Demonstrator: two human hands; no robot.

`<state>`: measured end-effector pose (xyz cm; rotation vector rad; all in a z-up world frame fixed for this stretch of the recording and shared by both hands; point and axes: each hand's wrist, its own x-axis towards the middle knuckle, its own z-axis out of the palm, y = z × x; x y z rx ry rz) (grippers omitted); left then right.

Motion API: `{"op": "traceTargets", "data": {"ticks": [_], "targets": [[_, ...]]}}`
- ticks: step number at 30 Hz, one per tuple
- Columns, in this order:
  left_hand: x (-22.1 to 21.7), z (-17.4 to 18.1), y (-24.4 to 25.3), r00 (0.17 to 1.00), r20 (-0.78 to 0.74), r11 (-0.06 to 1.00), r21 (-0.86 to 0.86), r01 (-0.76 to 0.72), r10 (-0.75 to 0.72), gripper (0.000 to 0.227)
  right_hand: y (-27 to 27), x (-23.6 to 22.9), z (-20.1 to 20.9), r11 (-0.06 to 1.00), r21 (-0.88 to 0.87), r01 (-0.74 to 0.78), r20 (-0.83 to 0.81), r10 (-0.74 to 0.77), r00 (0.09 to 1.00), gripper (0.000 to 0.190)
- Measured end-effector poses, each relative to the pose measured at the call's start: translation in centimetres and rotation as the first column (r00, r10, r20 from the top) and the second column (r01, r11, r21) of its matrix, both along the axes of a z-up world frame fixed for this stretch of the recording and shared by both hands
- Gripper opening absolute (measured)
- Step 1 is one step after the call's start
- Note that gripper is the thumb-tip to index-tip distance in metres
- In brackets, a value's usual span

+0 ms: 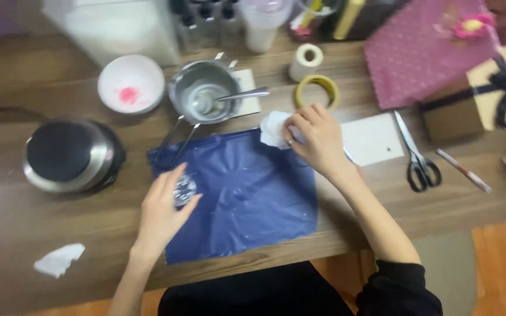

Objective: The person is assembling a decorative wax flower by attaching individual petals to a core, wrapping the assembly, and then stirring melted wax in a pot on a heating element.

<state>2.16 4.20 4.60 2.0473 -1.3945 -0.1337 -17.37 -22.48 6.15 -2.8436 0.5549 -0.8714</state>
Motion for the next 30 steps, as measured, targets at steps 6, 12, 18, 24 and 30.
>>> {"op": "traceTargets", "data": {"ticks": [6, 12, 18, 24, 30], "targets": [[0.0, -0.7, 0.9, 0.991, -0.129, 0.990, 0.139, -0.011, 0.029, 0.060, -1.9, -2.7, 2.9, 0.998, 0.012, 0.054, -0.070, -0.053, 0.996, 0.008], [0.3, -1.1, 1.1, 0.998, -0.045, 0.987, 0.156, -0.040, 0.047, 0.061, -4.0, -4.3, 4.1, 0.981, 0.104, 0.163, -0.082, -0.154, 0.985, 0.006], [1.0, -1.2, 1.7, 0.999, -0.034, 0.985, 0.169, -0.036, 0.042, 0.060, -8.8, -3.0, 4.3, 0.981, 0.138, 0.137, -0.011, -0.137, 0.991, 0.011], [0.7, -1.3, 1.7, 0.998, -0.034, 0.988, 0.142, -0.056, 0.061, 0.059, -11.6, 1.2, 3.4, 0.964, 0.096, 0.247, 0.077, -0.254, 0.964, 0.007], [1.0, -1.7, 1.7, 0.993, -0.087, 0.986, 0.152, -0.064, 0.078, 0.058, -12.5, 3.5, 2.4, 0.956, 0.020, 0.294, 0.131, -0.294, 0.947, 0.010]]}}
